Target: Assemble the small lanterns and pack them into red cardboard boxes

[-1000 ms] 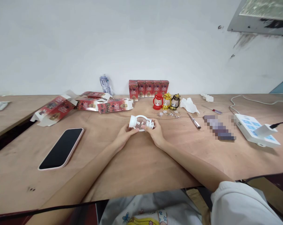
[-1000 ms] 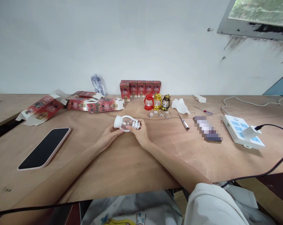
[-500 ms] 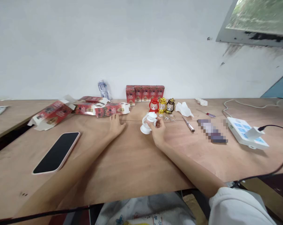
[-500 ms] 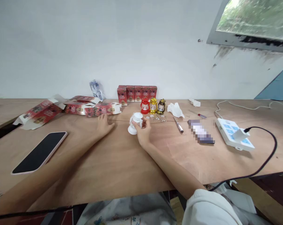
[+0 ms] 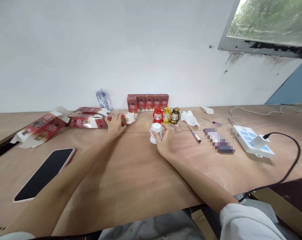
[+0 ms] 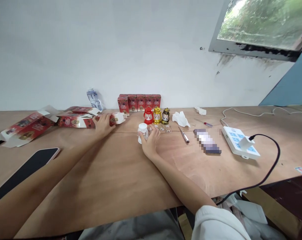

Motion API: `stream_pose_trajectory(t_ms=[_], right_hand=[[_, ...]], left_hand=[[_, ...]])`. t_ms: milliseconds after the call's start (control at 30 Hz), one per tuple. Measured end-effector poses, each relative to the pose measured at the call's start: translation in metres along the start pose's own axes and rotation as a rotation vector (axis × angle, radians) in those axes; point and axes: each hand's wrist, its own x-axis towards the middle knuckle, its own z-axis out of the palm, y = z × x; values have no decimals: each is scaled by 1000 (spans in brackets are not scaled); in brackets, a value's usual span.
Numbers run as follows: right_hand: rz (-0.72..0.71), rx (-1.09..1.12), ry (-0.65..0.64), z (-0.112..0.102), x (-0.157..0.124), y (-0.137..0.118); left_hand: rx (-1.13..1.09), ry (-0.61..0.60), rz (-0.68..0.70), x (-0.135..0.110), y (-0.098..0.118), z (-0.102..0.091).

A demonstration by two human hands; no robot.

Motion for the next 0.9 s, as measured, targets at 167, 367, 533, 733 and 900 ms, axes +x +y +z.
stream_pose_trajectory(t_ms=[167,367,533,733,900], right_hand=[[-503,-31,62,-7,-15,-18],[-500,135,-177,-5,-32,-37],[-391,226,-402,-4,-31,-35],[-372,203,-457,-3,-31,-31],[-361,137,-446,-1,-31,-30]], left_hand=[[-170,219,257,-29,19,-26],[-408,203,386,-82,26,-45],[-529,60,408,-92,29,-51],[-573,-45,421,-97,42,-51],[-601,-79,344,-101,51,-51]])
